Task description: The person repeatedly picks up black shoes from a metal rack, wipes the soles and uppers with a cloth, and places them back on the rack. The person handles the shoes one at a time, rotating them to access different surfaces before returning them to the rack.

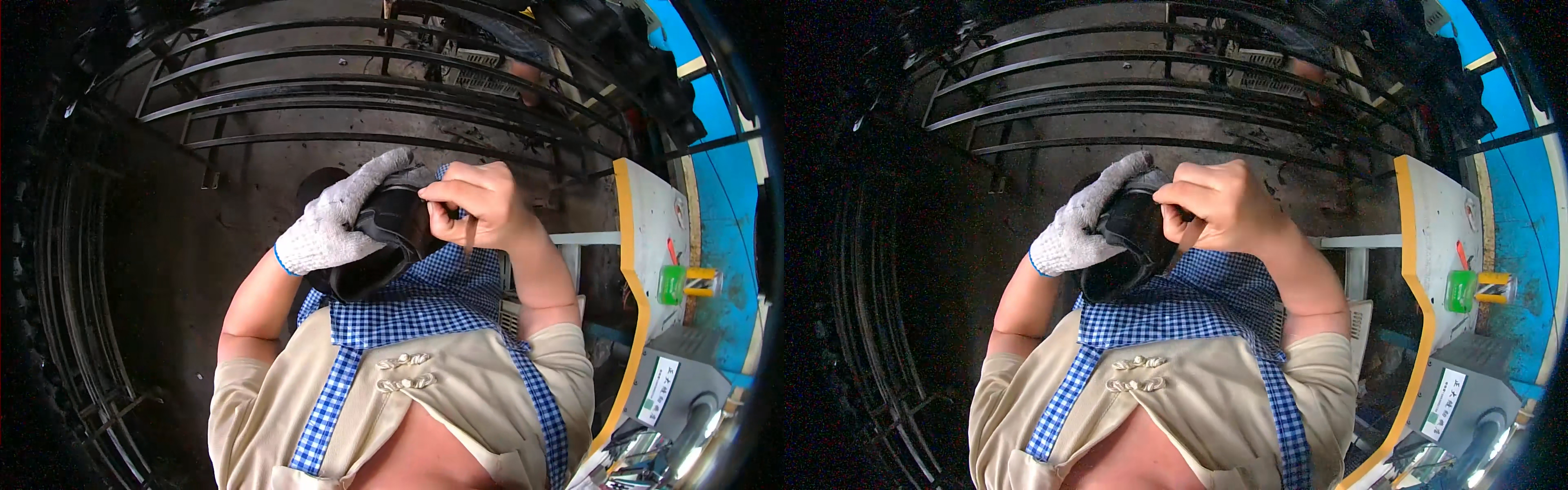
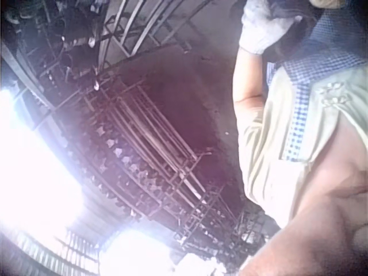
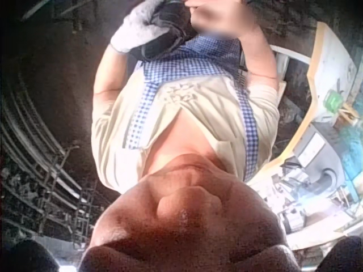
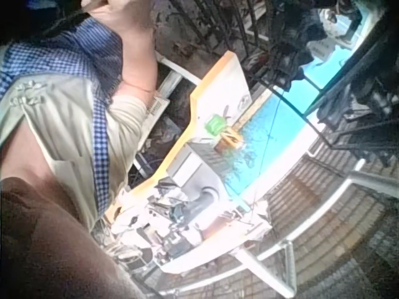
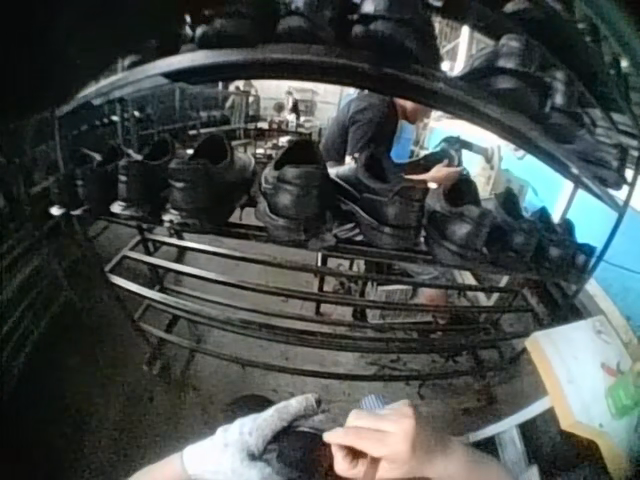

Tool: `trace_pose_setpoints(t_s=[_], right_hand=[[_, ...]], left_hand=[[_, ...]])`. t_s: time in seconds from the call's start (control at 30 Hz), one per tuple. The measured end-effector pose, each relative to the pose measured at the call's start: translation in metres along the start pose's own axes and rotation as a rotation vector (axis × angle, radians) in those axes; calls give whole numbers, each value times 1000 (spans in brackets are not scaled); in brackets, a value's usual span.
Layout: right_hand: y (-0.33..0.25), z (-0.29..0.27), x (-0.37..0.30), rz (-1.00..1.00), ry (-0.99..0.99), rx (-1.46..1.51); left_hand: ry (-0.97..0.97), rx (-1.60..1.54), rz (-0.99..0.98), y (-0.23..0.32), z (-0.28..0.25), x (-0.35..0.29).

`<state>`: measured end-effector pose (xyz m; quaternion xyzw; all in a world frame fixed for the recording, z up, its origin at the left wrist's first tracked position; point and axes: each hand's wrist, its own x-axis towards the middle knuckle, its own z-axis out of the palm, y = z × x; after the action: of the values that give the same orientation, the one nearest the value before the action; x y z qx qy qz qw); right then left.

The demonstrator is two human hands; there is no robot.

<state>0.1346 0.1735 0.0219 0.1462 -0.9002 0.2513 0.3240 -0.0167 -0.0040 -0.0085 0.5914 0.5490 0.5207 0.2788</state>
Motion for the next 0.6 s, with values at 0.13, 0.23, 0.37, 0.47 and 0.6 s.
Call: trace_pose_setpoints(t_s=[0.13,0.23,0.37,0.47,0.6], right_hand=[[3,8,-14,142,111,133],[15,14,-23,234,159,326],[12,10,-26,327,64,416],[4,6,-18,243,12,134],[-7,3,-16,4,-113,-290]], left_hand=[[-11,65,-36,6,2,1],[-29,48,-65,3,3,0],[0,55,-109,-3,7,-3],[98,210,-44,-6,11,-6],[159,362,-18,-3,12,-3]])
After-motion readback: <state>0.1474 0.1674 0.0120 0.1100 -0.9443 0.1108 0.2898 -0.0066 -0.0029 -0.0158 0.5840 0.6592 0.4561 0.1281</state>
